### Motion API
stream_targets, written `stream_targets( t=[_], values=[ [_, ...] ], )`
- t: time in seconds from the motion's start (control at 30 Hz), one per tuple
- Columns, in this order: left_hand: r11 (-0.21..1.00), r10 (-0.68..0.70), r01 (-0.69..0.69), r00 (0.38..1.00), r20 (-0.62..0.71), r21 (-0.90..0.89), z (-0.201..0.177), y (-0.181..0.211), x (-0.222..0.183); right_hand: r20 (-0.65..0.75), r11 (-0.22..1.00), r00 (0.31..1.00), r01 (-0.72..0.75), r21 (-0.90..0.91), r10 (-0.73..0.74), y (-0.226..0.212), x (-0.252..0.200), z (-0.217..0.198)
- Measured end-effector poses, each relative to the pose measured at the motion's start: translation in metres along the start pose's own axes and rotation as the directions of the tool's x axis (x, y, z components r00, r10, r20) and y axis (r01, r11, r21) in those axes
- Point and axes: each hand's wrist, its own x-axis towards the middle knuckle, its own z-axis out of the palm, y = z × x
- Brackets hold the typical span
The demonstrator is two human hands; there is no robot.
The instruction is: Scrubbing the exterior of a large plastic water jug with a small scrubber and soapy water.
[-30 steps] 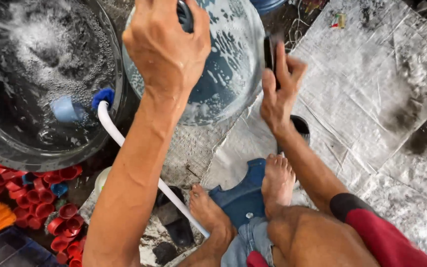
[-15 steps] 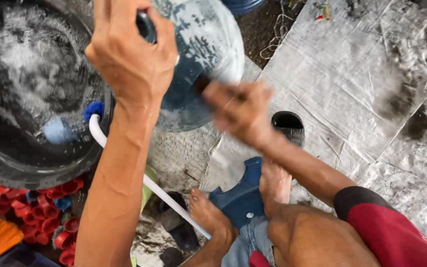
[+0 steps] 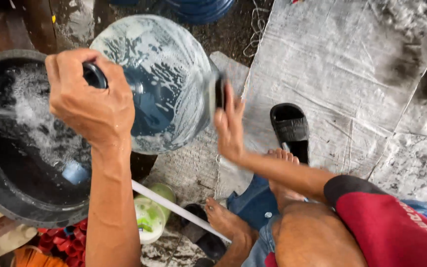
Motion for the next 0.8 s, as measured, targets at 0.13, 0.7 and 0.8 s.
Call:
stream_targets(
  t=[0.13,0.7,0.8],
  values=[
    [1.000,-0.008,0.008,1.000,0.015,0.014,0.004,-0.006,-0.004,0.124,0.988,0.981,-0.150,0.022,0.146,-0.013,-0.017,0.000],
    [0.997,-0.044,0.044,0.999,0.001,0.065,0.009,-0.007,-0.010,0.120,0.949,0.958,0.277,-0.152,-0.260,0.013,0.049,-0.016],
    [0.994,-0.078,0.077,0.997,0.013,0.084,0.010,-0.005,-0.009,0.149,0.989,0.979,-0.128,-0.070,0.137,0.004,0.085,-0.021]
  ],
)
